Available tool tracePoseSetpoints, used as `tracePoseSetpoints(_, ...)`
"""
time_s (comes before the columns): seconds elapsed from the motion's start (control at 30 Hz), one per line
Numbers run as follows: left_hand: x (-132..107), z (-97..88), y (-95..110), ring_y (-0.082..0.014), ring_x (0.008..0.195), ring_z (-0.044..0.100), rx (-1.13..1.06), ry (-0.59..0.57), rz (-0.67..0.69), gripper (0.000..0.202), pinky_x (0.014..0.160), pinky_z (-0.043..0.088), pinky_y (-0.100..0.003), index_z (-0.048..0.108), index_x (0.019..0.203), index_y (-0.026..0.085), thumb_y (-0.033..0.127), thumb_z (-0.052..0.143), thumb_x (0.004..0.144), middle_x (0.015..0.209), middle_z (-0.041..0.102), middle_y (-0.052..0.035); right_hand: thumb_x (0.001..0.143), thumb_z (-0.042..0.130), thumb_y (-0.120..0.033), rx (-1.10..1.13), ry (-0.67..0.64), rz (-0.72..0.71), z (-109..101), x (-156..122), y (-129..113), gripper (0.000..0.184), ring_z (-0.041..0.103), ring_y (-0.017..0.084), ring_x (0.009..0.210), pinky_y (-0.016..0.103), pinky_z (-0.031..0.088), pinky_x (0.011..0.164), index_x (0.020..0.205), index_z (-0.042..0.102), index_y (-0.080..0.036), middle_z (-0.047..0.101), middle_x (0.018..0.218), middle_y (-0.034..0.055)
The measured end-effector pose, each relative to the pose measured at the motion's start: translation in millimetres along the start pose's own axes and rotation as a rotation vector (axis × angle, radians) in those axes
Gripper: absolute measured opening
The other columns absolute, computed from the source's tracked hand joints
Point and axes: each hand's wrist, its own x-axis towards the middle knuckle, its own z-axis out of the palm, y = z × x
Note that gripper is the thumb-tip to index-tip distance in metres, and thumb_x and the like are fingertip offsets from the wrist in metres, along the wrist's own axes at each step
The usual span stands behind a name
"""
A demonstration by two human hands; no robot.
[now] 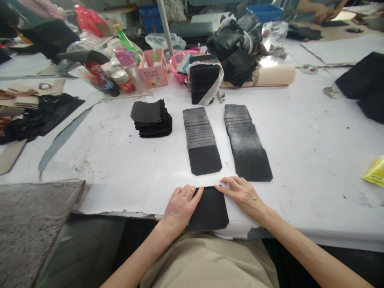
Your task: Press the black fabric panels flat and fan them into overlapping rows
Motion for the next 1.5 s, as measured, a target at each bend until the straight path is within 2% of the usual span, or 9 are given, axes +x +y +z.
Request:
tracePoseSetpoints(0.13,-20.7,6.2,-5.2,-0.0262,0.113,0.055,-0.057,0.115,-0.047,0.037,0.094,0.048,-0.04,0.053,0.128,0.009,0.006,0.047,0.092,0.117,0.06,-0.0144,0.097,0.045,-0.011,-0.021,0.042,0.032,-0.5,-7.5,-1.0,0.039,0.053,0.021,0.113,0.038,0.047,0.091,0.129,0.058,-0.028,0.057,0.125,0.0091)
tracePoseSetpoints(0.4,-38.0,8.2,-7.8,-0.0215,0.116,0.055,-0.266,0.267,-0.249,0.03,0.101,0.048,-0.04,0.059,0.119,0.017,0.009,0.046,0.093,0.117,0.062,-0.0095,0.098,0.04,-0.012,0.061,0.223,0.128,-5.7,-1.5,-13.3,0.033,0.057,0.022,0.104,0.038,0.051,0.085,0.112,0.067,-0.023,0.063,0.113,0.0095)
tracePoseSetpoints(0.5,-38.4,7.5,-8.3,-0.0216,0.116,0.055,-0.312,0.284,-0.259,0.028,0.101,0.048,-0.041,0.059,0.117,0.018,0.01,0.046,0.094,0.117,0.061,-0.0092,0.097,0.042,-0.011,0.062,0.156,0.051,-4.3,11.5,-24.0,0.036,0.055,0.022,0.112,0.038,0.049,0.091,0.124,0.061,-0.025,0.062,0.119,0.0089)
tracePoseSetpoints(0.73,-22.0,0.2,-0.8,-0.0217,0.108,0.055,-0.322,0.244,-0.252,0.032,0.095,0.049,-0.039,0.057,0.12,0.016,0.006,0.046,0.092,0.111,0.06,-0.0097,0.093,0.052,-0.011,0.02,0.05,0.01,9.1,19.9,-29.4,0.04,0.052,0.025,0.117,0.042,0.047,0.094,0.129,0.058,-0.027,0.057,0.126,0.0101)
tracePoseSetpoints(0.9,2.9,2.0,10.2,-0.0225,0.096,0.055,-0.252,0.186,-0.303,0.028,0.084,0.049,-0.039,0.057,0.119,0.018,0.013,0.055,0.091,0.103,0.059,-0.0078,0.094,0.046,-0.01,0.062,0.113,0.014,11.0,17.3,-29.0,0.037,0.054,0.024,0.114,0.042,0.05,0.091,0.124,0.062,-0.026,0.06,0.123,0.0096)
tracePoseSetpoints(1.03,23.5,5.9,15.7,-0.0229,0.088,0.054,-0.235,0.093,-0.394,0.01,0.076,0.047,-0.037,0.061,0.095,0.018,0.015,0.064,0.086,0.093,0.058,-0.0047,0.095,0.039,-0.012,0.061,0.202,-0.008,13.8,17.7,-25.6,0.036,0.06,0.022,0.108,0.038,0.055,0.086,0.117,0.065,-0.025,0.064,0.117,0.0092)
tracePoseSetpoints(1.13,35.2,4.4,16.2,-0.0224,0.089,0.054,-0.301,0.037,-0.448,0.01,0.077,0.047,-0.036,0.059,0.09,0.017,0.012,0.065,0.084,0.097,0.058,-0.0051,0.096,0.036,-0.014,0.032,0.25,-0.062,15.6,15.7,-16.5,0.037,0.063,0.021,0.105,0.035,0.058,0.082,0.114,0.067,-0.025,0.067,0.114,0.0082)
tracePoseSetpoints(1.33,39.7,-5.6,12.8,-0.0216,0.085,0.054,-0.385,-0.095,-0.438,0.01,0.076,0.044,-0.035,0.059,0.093,0.017,0.009,0.058,0.087,0.095,0.061,-0.0044,0.093,0.035,-0.009,-0.093,0.277,-0.075,15.3,-7.9,1.8,0.045,0.062,0.022,0.112,0.035,0.059,0.086,0.124,0.063,-0.026,0.065,0.122,0.0074)
tracePoseSetpoints(1.5,40.0,-10.3,8.6,-0.0209,0.087,0.054,-0.509,-0.086,-0.395,0.011,0.078,0.043,-0.033,0.06,0.094,0.018,0.011,0.058,0.086,0.095,0.062,-0.0041,0.092,0.035,-0.007,-0.076,0.287,0.008,13.0,-12.4,5.7,0.044,0.064,0.021,0.108,0.034,0.059,0.084,0.117,0.065,-0.026,0.066,0.117,0.0071)
